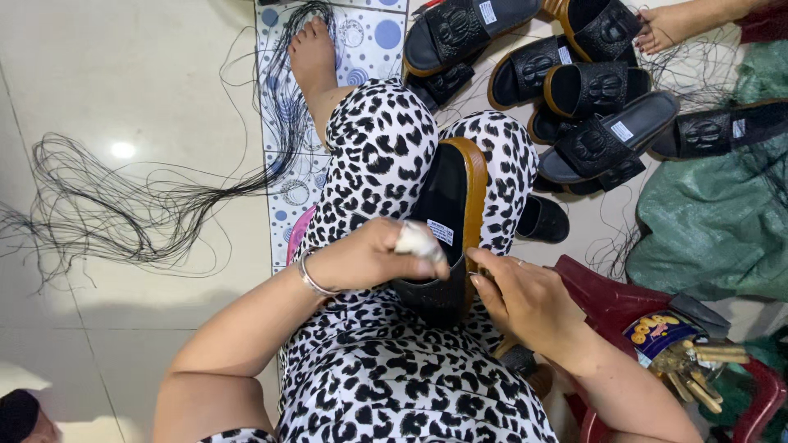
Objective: The person sits on the floor and uses a needle and thread to stitch the upper part of a black slide sandal to its brown sole, working around the edge one stitch at a time.
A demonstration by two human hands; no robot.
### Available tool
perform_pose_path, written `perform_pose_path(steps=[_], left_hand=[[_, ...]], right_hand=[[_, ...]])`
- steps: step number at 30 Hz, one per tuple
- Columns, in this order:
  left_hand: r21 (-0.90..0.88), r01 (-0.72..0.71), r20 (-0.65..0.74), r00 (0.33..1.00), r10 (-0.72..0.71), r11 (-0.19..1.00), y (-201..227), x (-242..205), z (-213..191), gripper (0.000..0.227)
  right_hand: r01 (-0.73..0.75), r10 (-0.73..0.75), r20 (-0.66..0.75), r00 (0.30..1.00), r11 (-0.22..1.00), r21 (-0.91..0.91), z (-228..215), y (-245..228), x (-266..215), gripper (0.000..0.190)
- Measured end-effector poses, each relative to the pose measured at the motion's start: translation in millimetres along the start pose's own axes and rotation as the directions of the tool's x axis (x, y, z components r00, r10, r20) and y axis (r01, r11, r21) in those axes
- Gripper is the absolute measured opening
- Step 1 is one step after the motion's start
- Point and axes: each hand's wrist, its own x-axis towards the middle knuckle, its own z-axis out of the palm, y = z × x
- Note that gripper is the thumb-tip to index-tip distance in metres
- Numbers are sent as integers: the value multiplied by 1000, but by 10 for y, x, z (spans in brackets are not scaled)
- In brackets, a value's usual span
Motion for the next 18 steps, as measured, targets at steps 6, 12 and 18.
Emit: perform_pose_path(steps=[6,12,18], left_hand=[[461,183,-107,983,-150,868,-160,6,230,18],[368,202,-255,961,-111,908,-13,-78,73,25],[367,-11,-426,887,179,930,173,-90,-44,35]], right_hand=[[50,-50,61,997,999,-8,-126,123,-157,37],[-410,293,455,841,894,182,-944,563,-269,50],[-422,341,311,887,331,844,-215,252,-161,20]])
